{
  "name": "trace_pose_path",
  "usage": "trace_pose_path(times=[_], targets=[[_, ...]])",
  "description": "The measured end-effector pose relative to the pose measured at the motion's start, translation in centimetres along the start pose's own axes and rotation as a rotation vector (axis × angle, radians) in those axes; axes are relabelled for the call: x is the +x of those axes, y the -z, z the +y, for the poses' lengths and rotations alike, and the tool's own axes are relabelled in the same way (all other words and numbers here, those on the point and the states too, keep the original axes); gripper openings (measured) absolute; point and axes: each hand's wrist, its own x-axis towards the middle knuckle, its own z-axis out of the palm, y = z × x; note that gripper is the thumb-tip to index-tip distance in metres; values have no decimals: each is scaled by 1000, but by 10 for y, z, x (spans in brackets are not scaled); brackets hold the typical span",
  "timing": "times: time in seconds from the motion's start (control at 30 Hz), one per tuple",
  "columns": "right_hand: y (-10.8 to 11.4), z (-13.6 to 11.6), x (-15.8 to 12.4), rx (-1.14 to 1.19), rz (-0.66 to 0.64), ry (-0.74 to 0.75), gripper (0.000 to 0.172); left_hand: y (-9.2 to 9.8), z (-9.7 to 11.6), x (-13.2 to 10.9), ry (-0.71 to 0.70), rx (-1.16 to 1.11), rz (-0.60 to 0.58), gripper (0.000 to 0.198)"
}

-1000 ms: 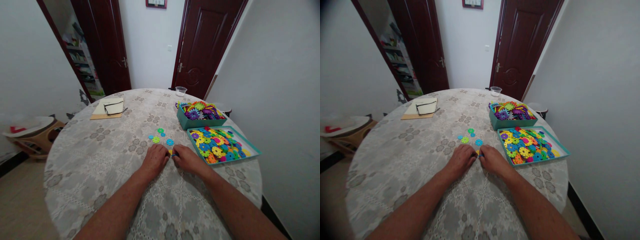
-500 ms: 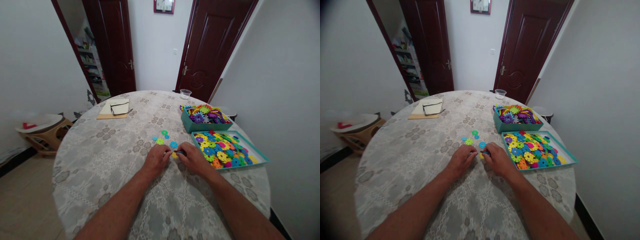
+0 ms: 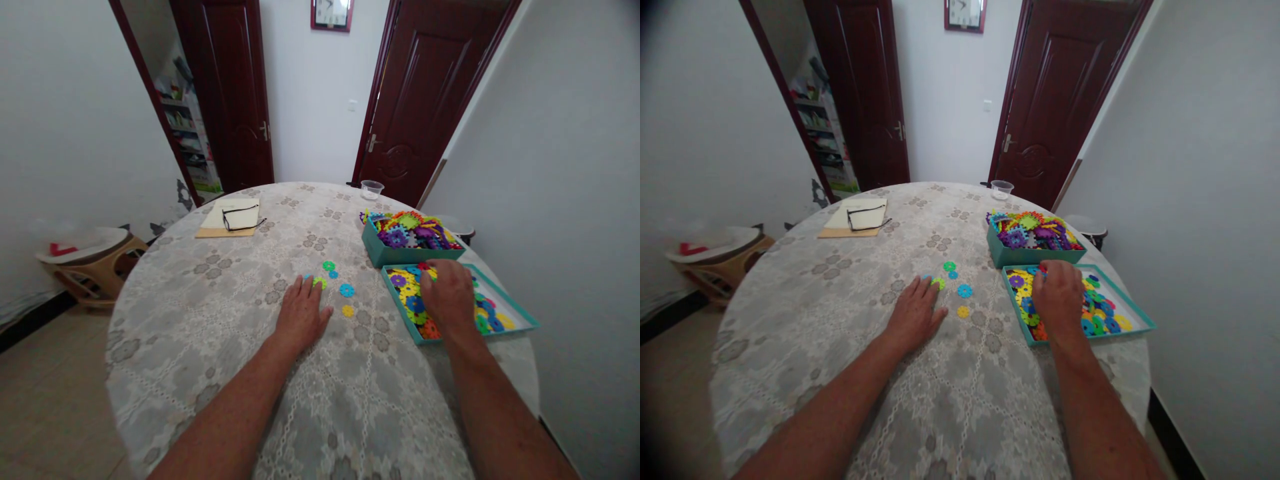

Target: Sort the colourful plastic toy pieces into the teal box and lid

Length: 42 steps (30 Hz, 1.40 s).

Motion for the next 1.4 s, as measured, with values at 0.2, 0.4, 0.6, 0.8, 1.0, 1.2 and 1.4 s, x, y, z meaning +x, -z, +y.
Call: trace_pose_path(times=[0.2, 0.4, 0.6, 0.8, 1.0, 1.2, 1.4], targets=[[-7, -85, -31, 361, -343, 323, 18, -1, 0, 0, 9, 21, -15, 60], [-14, -110, -49, 288, -680, 326, 12, 1, -4, 1, -147, -81, 35, 41], [-15, -109, -44, 418, -748, 218, 3, 3, -5, 4, -259, -193, 61, 24], [-18, -110, -45, 458, -739, 187, 19, -5, -10, 5, -175, -243, 234, 34], [-25, -108, -41, 450, -780, 182, 17, -20, -23, 8, -159, -245, 301, 37], [-30, -103, -47, 681, -681, 128, 8, -22, -26, 10, -85, -229, 239, 46], [-42, -97, -46, 799, -557, -8, 10, -10, -19, 14, 7, -116, 90, 54]])
